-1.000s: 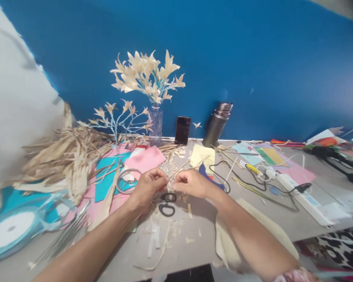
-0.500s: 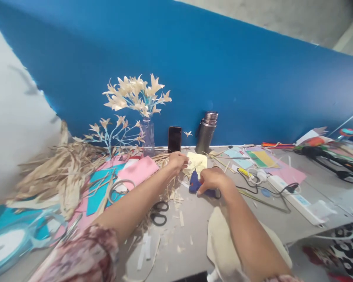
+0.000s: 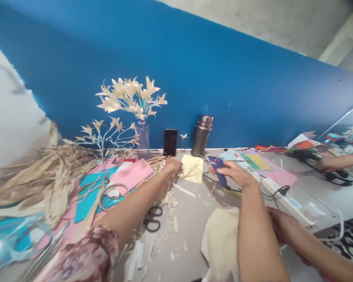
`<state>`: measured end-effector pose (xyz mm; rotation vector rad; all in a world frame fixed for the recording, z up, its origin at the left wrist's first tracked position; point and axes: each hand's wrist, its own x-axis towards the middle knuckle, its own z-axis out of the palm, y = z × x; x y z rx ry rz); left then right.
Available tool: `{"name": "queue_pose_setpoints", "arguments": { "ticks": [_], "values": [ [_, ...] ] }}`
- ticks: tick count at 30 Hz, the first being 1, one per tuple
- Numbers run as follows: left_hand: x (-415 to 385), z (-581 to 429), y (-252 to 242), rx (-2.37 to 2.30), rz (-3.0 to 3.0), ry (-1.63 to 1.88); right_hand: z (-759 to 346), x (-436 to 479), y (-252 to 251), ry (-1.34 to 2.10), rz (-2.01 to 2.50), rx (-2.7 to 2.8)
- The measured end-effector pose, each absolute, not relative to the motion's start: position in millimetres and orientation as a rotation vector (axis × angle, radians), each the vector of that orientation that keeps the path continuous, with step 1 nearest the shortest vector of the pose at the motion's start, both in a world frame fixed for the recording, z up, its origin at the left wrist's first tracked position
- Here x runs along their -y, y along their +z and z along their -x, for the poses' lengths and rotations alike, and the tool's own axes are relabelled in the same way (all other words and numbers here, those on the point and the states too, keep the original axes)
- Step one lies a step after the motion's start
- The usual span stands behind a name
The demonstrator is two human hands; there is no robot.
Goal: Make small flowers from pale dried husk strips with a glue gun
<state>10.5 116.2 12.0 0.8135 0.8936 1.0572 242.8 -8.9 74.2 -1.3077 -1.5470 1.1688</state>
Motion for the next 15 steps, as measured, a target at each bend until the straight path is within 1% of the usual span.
{"name": "queue_pose_setpoints", "arguments": {
  "ticks": [3, 6, 10, 15],
  "values": [
    [-114, -5, 23, -0.954, -0.819, 1.065, -237, 4, 65, 1.309, 1.083, 1.302],
    [-109, 9, 38, -1.004, -0.827, 1.128, -219, -6, 61, 1.407, 0.918, 1.225],
    [-96, 34, 54, -1.038, -0.853, 1.213, -192, -11, 62, 1.499, 0.812, 1.289],
    [-83, 50, 68, -1.036, -0.865, 1.228, -176, -7, 62, 1.448, 0.814, 1.438]
  ]
}}
